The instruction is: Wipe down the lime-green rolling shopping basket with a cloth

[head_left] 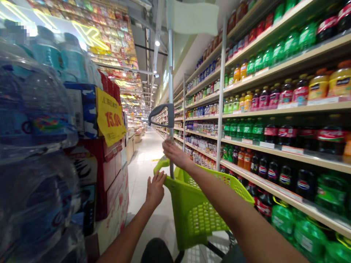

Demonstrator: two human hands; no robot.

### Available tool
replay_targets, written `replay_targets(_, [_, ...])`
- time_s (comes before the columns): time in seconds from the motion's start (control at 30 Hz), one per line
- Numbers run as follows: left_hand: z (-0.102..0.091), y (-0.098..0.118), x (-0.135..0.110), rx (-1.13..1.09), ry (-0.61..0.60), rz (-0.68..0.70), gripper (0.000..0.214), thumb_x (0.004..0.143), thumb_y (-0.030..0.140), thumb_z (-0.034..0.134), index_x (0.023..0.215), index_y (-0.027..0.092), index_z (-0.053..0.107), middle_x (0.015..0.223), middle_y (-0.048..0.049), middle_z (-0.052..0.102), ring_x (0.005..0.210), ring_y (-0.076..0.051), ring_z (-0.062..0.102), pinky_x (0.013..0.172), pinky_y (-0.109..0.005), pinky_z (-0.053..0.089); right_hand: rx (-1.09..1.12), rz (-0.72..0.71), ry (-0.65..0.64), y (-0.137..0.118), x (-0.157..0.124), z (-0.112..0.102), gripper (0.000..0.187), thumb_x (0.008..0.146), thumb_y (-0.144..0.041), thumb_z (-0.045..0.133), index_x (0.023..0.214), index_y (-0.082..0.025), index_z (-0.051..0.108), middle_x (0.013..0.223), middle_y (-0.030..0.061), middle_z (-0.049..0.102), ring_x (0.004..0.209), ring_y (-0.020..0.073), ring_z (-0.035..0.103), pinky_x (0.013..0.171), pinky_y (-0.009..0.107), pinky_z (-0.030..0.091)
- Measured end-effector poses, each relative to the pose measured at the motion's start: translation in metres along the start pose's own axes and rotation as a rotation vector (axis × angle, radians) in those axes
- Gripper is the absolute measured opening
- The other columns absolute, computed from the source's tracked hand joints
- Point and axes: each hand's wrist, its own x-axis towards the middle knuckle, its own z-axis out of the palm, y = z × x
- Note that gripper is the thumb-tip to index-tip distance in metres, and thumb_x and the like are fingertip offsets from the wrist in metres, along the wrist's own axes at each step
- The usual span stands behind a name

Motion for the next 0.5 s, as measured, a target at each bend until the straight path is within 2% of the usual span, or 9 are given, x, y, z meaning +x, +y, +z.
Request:
replay_targets(0.07, [0.001, -0.001, 0.001, 0.003, -0.015, -0.004, 0.066, 0.064, -0.004, 0.032, 0.124, 0.019, 0.044, 0.136, -0.0029, 0.038, 0.129, -0.022, 0.026, 0.101, -0.052, 0.024, -0.016, -0.107, -0.071, -0.023, -0.036, 0.018, 0.026, 0.084, -0.013, 0.047, 0.108, -0.014, 0.056, 0.128, 0.0109, 0.047, 0.126, 0.0215, 0.033, 0.104, 0.042, 0.030])
replay_targets(0.13, [0.001, -0.001, 0.002, 0.001, -0.032, -0.005, 0.065, 0.064, -0.004, 0.032, 0.124, 0.018, 0.044, 0.135, -0.0040, 0.038, 0.129, -0.022, 0.026, 0.101, -0.052, 0.023, -0.023, -0.184, -0.106, -0.035, -0.058, 0.028, 0.024, 0.085, -0.016, 0.047, 0.107, -0.016, 0.058, 0.125, 0.0081, 0.051, 0.123, 0.0208, 0.037, 0.102, 0.039, 0.034])
replay_targets(0.2, [0.000, -0.001, 0.001, -0.004, -0.035, -0.008, 0.065, 0.063, -0.004, 0.033, 0.124, 0.018, 0.045, 0.135, -0.0045, 0.038, 0.129, -0.022, 0.025, 0.101, -0.052, 0.023, -0.021, -0.179, -0.083, -0.030, -0.054, 0.025, 0.026, 0.085, -0.015, 0.047, 0.109, -0.016, 0.056, 0.126, 0.0084, 0.050, 0.123, 0.0209, 0.037, 0.101, 0.039, 0.035])
replay_targets(0.3, [-0.002, -0.001, 0.001, -0.007, -0.030, -0.011, 0.066, 0.064, -0.003, 0.033, 0.124, 0.020, 0.045, 0.137, -0.0035, 0.037, 0.129, -0.022, 0.025, 0.100, -0.052, 0.025, 0.011, 0.012, 0.059, -0.001, -0.016, 0.007, 0.031, 0.084, -0.010, 0.045, 0.114, -0.015, 0.053, 0.133, 0.0113, 0.041, 0.128, 0.0223, 0.028, 0.102, 0.045, 0.031])
replay_targets(0.37, [-0.003, -0.002, 0.000, -0.009, -0.031, 0.000, 0.066, 0.064, -0.003, 0.033, 0.124, 0.021, 0.044, 0.137, -0.0025, 0.035, 0.130, -0.022, 0.024, 0.100, -0.053, 0.025, 0.087, 0.084, 0.109, 0.012, 0.001, 0.000, 0.030, 0.084, -0.011, 0.045, 0.112, -0.015, 0.054, 0.135, 0.0110, 0.038, 0.129, 0.0221, 0.025, 0.104, 0.046, 0.027])
replay_targets(0.43, [-0.001, -0.005, -0.001, -0.015, -0.023, 0.013, 0.067, 0.063, -0.003, 0.033, 0.124, 0.022, 0.044, 0.137, -0.0020, 0.035, 0.130, -0.022, 0.024, 0.100, -0.052, 0.024, 0.175, 0.098, 0.119, 0.005, -0.004, 0.003, 0.028, 0.086, -0.013, 0.043, 0.110, -0.016, 0.056, 0.133, 0.0094, 0.042, 0.128, 0.0201, 0.028, 0.104, 0.042, 0.029])
replay_targets(0.5, [0.002, -0.008, -0.002, -0.026, -0.006, 0.018, 0.067, 0.063, -0.004, 0.032, 0.124, 0.022, 0.044, 0.137, -0.0020, 0.036, 0.130, -0.021, 0.024, 0.100, -0.052, 0.023, 0.232, 0.092, 0.109, -0.024, -0.033, 0.015, 0.026, 0.087, -0.017, 0.041, 0.107, -0.017, 0.059, 0.126, 0.0082, 0.050, 0.122, 0.0176, 0.038, 0.100, 0.035, 0.036])
